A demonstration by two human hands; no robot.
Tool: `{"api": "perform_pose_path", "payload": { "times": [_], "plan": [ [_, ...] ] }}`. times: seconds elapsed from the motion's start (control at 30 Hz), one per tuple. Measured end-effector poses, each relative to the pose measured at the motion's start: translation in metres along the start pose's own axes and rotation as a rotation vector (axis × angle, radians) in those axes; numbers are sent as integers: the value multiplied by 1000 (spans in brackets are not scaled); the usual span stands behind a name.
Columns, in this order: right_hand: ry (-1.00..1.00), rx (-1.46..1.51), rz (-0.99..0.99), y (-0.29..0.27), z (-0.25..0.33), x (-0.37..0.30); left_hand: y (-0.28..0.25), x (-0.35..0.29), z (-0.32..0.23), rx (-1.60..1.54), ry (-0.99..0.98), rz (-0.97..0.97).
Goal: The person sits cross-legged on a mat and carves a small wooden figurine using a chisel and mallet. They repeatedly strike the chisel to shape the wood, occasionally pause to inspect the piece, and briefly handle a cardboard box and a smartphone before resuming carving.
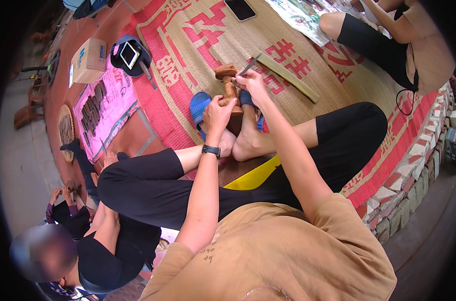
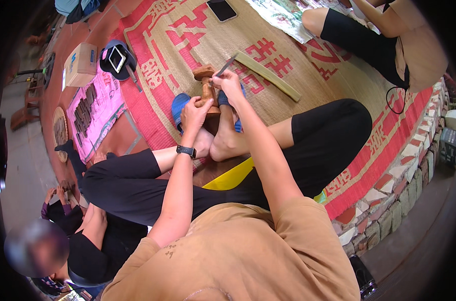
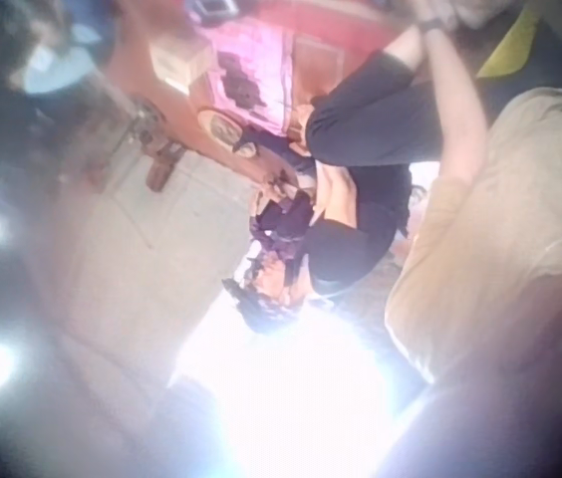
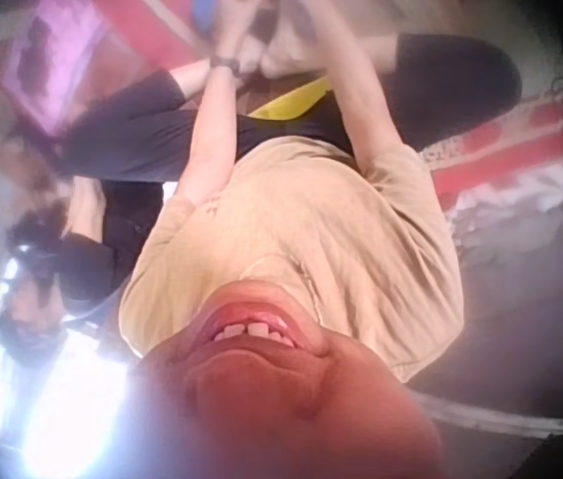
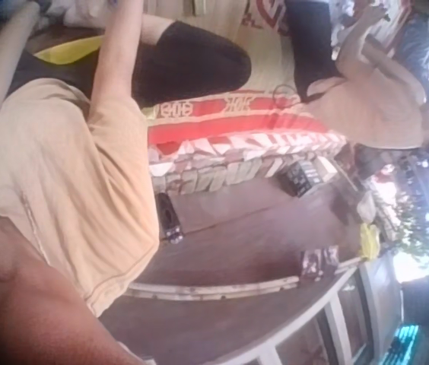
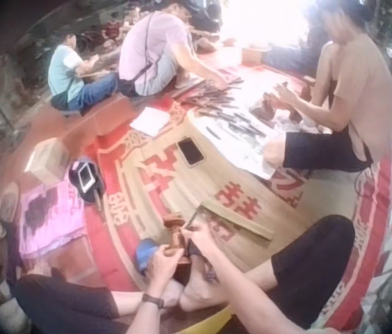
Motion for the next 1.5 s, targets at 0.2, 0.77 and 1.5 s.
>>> {"api": "perform_pose_path", "payload": {
  "times": [0.2, 0.77, 1.5],
  "plan": [
    [-13, 6, -116, -3, -10, -3, 0, 4, 5, -37, 17, 6],
    [16, 211, -182, -12, 0, -15, -7, 34, 10, -64, -44, 302],
    [51, 406, -40, -2, 13, -16, -4, 32, 22, -645, -152, 722]
  ]
}}
Point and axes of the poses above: each hand's wrist, its own x-axis towards the middle knuckle, its own y-axis out of the palm, z = x × y, the point moved 3 cm from there along x, towards the middle knuckle, and after that the axes turned 14 degrees about -y, right-handed, at the moved point
